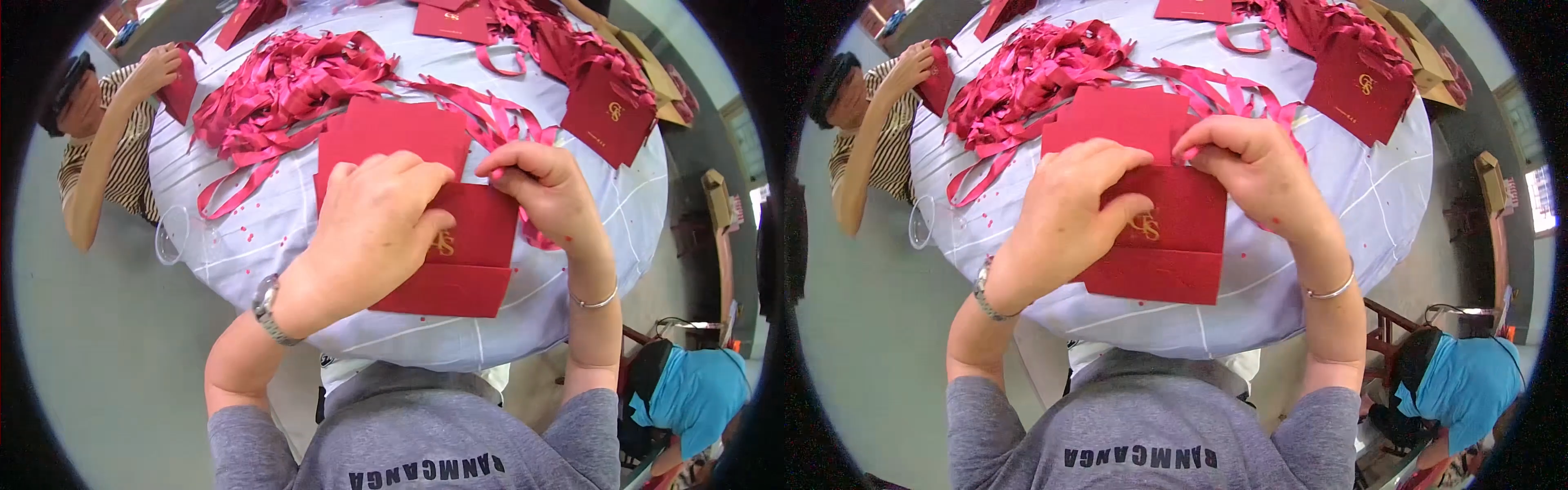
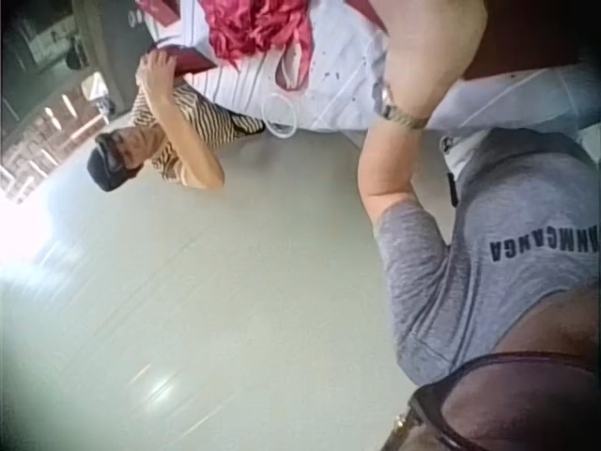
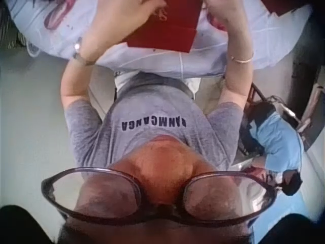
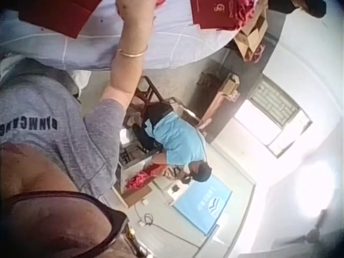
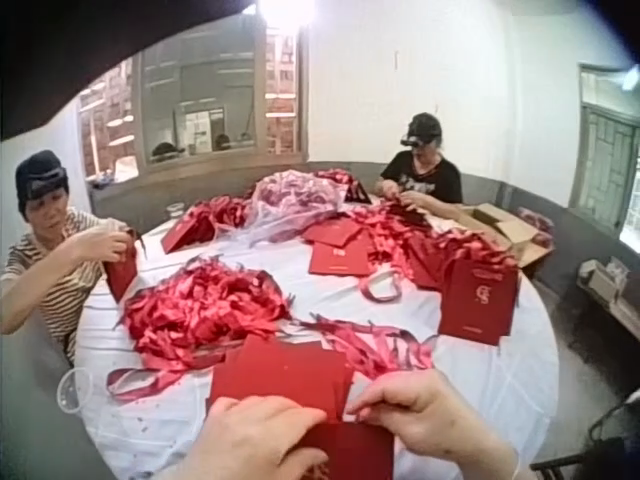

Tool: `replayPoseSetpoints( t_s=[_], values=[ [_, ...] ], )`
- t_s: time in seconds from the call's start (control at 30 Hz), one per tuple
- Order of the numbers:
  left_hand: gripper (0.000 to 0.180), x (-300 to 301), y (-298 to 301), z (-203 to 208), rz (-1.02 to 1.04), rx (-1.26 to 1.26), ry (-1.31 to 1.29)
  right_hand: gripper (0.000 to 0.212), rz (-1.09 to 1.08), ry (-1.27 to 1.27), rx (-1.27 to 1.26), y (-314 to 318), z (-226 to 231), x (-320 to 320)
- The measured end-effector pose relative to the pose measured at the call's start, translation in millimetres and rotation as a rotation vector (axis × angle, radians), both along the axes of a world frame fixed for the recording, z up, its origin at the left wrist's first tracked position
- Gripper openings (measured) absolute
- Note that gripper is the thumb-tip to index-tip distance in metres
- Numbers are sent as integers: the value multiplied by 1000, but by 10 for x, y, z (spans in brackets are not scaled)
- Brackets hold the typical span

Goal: The person assembles gift bags by hand, threading ribbon handles through the slots of folded paper bags and stacking the finished bags on the table.

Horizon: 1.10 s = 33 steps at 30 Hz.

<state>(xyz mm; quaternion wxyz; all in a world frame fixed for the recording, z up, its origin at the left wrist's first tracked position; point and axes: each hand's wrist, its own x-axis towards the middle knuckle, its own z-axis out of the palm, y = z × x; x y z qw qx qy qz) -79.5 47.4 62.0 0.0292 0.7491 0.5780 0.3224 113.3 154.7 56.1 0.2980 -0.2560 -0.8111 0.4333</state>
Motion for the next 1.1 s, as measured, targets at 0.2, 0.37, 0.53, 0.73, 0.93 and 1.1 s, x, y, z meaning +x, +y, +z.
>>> replayPoseSetpoints(
  t_s=[0.2,0.37,0.53,0.73,0.93,1.1],
  values=[
    [28,89,146,-119,-10,111,93,14,-110,11,169,83,-179,-53],
    [26,105,227,-56,53,-41,168,18,-86,30,268,123,-209,-84],
    [25,-60,363,30,7,-308,-56,20,-267,162,315,41,-149,-78],
    [35,-230,435,-104,-48,-373,-393,14,-225,8,27,-172,-140,-106],
    [34,-203,472,-97,-17,-549,-495,11,-180,-106,125,-221,-252,-185],
    [28,-276,456,-191,-92,-699,-726,8,-189,-31,108,-266,-227,-221]
  ],
)
